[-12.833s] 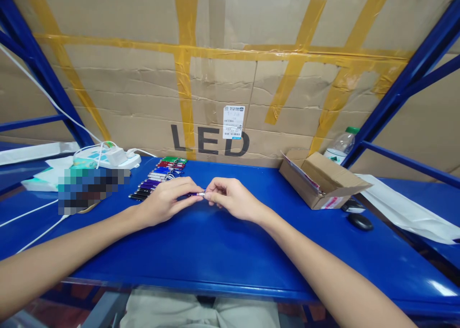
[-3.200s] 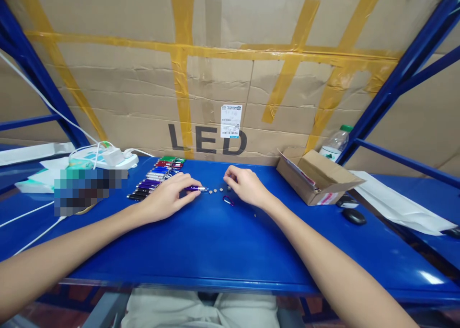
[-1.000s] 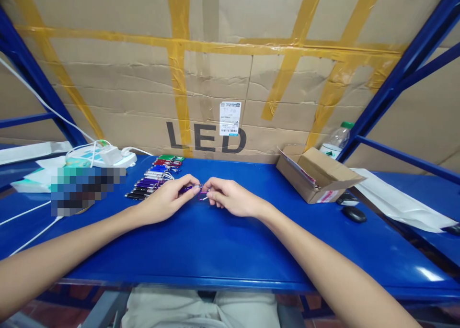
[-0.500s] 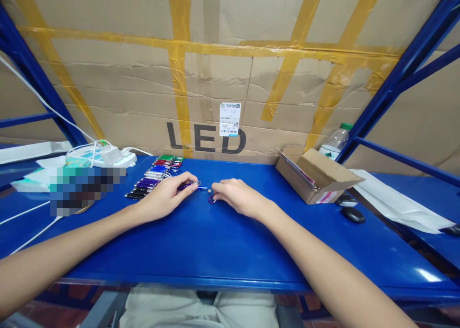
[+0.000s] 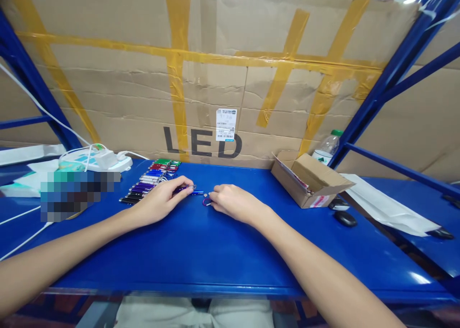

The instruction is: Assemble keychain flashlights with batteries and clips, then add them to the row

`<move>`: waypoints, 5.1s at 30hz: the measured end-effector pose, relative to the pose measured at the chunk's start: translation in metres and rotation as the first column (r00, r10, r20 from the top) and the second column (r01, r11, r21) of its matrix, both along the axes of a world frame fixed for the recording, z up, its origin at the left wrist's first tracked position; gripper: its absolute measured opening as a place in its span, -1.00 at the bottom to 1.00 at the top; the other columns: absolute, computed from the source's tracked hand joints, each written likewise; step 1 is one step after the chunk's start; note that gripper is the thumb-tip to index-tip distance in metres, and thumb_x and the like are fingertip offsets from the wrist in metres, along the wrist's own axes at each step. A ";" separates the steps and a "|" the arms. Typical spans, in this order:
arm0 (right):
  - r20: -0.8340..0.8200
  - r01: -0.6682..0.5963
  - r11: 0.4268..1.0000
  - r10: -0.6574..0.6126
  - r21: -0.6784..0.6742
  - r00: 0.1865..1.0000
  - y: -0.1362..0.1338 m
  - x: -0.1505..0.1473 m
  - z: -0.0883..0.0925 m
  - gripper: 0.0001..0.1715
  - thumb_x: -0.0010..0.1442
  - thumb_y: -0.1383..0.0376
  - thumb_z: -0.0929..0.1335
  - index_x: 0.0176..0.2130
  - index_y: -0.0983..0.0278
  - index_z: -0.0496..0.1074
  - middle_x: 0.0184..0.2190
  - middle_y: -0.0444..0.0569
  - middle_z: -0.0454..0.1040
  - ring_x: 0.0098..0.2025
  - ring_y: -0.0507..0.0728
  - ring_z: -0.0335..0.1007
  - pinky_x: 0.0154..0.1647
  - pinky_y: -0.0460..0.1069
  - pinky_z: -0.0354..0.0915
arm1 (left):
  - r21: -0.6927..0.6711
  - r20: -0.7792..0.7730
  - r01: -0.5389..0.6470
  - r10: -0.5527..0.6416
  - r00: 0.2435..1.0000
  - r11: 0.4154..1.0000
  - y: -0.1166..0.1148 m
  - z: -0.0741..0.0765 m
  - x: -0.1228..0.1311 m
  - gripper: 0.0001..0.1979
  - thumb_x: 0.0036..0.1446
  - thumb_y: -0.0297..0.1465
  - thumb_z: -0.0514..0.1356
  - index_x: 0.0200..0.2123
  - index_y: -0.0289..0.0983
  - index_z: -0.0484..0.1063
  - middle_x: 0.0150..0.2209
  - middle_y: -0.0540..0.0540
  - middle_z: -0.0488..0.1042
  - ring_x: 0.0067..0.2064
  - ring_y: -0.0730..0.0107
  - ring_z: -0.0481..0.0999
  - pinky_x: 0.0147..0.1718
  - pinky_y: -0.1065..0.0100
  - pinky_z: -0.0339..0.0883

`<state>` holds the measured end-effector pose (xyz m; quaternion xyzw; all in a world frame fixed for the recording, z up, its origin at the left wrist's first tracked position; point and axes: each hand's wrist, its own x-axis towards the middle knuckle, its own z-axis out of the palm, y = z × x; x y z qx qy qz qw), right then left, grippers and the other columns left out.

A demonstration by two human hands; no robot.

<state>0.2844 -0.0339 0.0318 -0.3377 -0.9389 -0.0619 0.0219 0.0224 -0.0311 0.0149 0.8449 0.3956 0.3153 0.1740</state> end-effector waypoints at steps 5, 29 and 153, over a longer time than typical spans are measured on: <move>-0.037 -0.027 1.000 0.026 -0.006 0.999 -0.002 -0.001 0.000 -0.69 0.56 0.23 0.31 -0.04 0.36 0.60 -0.21 0.08 0.58 -0.22 0.17 0.52 -0.20 0.00 0.27 | -0.002 0.005 0.003 -0.003 1.000 1.000 0.001 -0.001 -0.001 -0.69 0.52 -0.10 0.07 -0.04 -0.15 0.50 -0.04 -0.05 0.64 -0.02 0.16 0.63 -0.01 0.25 0.43; -0.135 -0.085 0.996 0.080 -0.033 0.988 -0.001 0.000 -0.002 -0.70 0.54 0.38 0.29 0.10 0.30 0.59 -0.15 0.09 0.53 -0.16 0.19 0.44 -0.16 0.02 0.28 | -0.014 -0.008 -0.005 0.005 1.000 1.000 0.002 -0.001 -0.001 -0.65 0.52 -0.07 0.07 -0.07 -0.15 0.52 -0.05 -0.07 0.65 -0.03 0.13 0.63 -0.02 0.22 0.43; -0.667 -0.183 0.978 0.068 -0.103 0.742 0.008 -0.009 -0.015 -0.76 0.51 0.25 0.37 -0.02 0.24 0.66 -0.19 -0.01 0.65 -0.15 0.14 0.55 -0.06 0.00 0.38 | 0.068 -0.024 0.192 -0.191 0.981 0.979 0.006 -0.015 -0.004 -0.67 0.41 -0.06 0.28 -0.08 -0.20 0.61 -0.16 -0.06 0.59 -0.21 0.29 0.56 -0.15 0.31 0.38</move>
